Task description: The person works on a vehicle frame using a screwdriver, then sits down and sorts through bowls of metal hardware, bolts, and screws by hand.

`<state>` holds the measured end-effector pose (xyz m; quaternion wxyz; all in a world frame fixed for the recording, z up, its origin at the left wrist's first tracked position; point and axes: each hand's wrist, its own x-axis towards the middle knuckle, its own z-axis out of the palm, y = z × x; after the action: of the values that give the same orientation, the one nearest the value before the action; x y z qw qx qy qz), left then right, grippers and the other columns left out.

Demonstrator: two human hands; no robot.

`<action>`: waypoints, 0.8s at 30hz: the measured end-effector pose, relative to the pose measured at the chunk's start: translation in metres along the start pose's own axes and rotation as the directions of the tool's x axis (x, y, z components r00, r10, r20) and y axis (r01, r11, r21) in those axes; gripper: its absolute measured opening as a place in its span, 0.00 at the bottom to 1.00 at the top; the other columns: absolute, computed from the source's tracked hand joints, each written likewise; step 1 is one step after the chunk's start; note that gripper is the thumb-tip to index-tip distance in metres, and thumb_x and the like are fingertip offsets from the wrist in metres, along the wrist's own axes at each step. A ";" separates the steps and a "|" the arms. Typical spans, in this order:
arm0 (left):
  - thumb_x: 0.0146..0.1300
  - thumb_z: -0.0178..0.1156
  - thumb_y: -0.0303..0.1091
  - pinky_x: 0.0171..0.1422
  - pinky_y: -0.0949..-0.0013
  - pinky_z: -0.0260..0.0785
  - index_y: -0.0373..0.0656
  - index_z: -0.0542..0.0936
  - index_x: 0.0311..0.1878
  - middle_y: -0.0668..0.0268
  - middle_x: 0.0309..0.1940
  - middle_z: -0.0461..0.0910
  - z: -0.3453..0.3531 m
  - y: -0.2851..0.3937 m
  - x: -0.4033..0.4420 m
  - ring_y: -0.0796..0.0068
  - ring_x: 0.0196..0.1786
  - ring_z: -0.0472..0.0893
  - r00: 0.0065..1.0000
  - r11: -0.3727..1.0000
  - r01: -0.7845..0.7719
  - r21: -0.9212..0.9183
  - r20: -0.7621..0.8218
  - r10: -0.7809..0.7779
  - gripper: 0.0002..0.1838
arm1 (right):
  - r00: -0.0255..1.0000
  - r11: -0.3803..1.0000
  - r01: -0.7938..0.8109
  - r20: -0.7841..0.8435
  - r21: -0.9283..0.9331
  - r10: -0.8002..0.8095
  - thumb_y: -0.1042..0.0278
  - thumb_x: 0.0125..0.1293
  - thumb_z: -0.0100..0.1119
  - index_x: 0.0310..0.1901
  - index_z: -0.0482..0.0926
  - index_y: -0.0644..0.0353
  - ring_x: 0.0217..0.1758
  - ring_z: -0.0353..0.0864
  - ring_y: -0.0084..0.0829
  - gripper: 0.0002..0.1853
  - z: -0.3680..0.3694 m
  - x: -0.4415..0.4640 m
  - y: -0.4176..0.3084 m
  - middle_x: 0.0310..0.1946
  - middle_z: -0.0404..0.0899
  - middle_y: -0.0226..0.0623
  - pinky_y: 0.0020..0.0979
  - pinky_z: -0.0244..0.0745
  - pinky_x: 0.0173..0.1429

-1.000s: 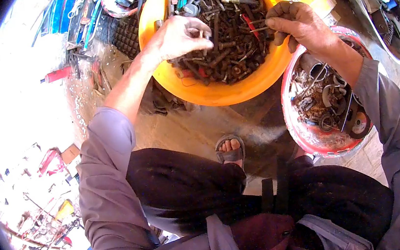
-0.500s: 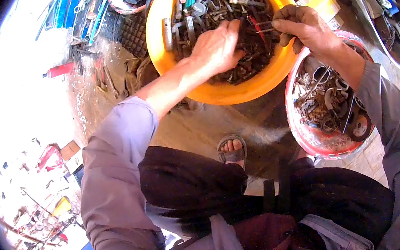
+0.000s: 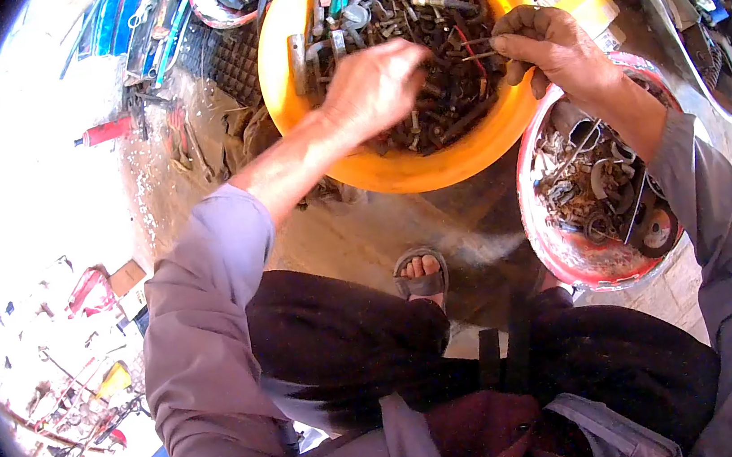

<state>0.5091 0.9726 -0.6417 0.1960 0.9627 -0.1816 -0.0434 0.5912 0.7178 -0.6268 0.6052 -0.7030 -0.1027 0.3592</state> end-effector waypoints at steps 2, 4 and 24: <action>0.62 0.58 0.28 0.53 0.53 0.78 0.41 0.81 0.52 0.53 0.45 0.84 -0.010 -0.018 0.003 0.50 0.48 0.84 0.991 0.986 0.123 0.111 -0.061 -0.117 0.15 | 1.000 1.000 0.012 -0.009 0.006 -0.012 0.62 0.65 0.66 0.47 0.80 0.68 0.19 0.79 0.21 0.17 0.001 -0.001 0.000 0.24 0.82 0.35 0.21 0.72 0.19; 0.62 0.55 0.28 0.54 0.52 0.77 0.42 0.81 0.54 0.51 0.48 0.83 -0.018 -0.024 0.007 0.50 0.49 0.84 0.975 0.958 0.223 0.182 -0.052 -0.217 0.17 | 1.000 1.000 0.023 -0.019 0.013 -0.022 0.61 0.65 0.66 0.46 0.79 0.68 0.19 0.79 0.21 0.17 0.000 0.000 0.001 0.25 0.82 0.35 0.22 0.72 0.19; 0.57 0.56 0.25 0.52 0.52 0.78 0.39 0.80 0.54 0.52 0.46 0.82 0.002 -0.006 -0.004 0.47 0.47 0.83 0.982 0.979 0.154 0.137 0.091 -0.167 0.19 | 1.000 1.000 0.000 0.013 -0.022 0.000 0.63 0.66 0.64 0.45 0.80 0.67 0.23 0.80 0.20 0.15 0.000 -0.004 -0.007 0.27 0.82 0.33 0.21 0.72 0.21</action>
<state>0.5068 0.9781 -0.6460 0.1197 0.9813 -0.1154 -0.0966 0.5900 0.7175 -0.6188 0.5967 -0.7072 -0.1106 0.3629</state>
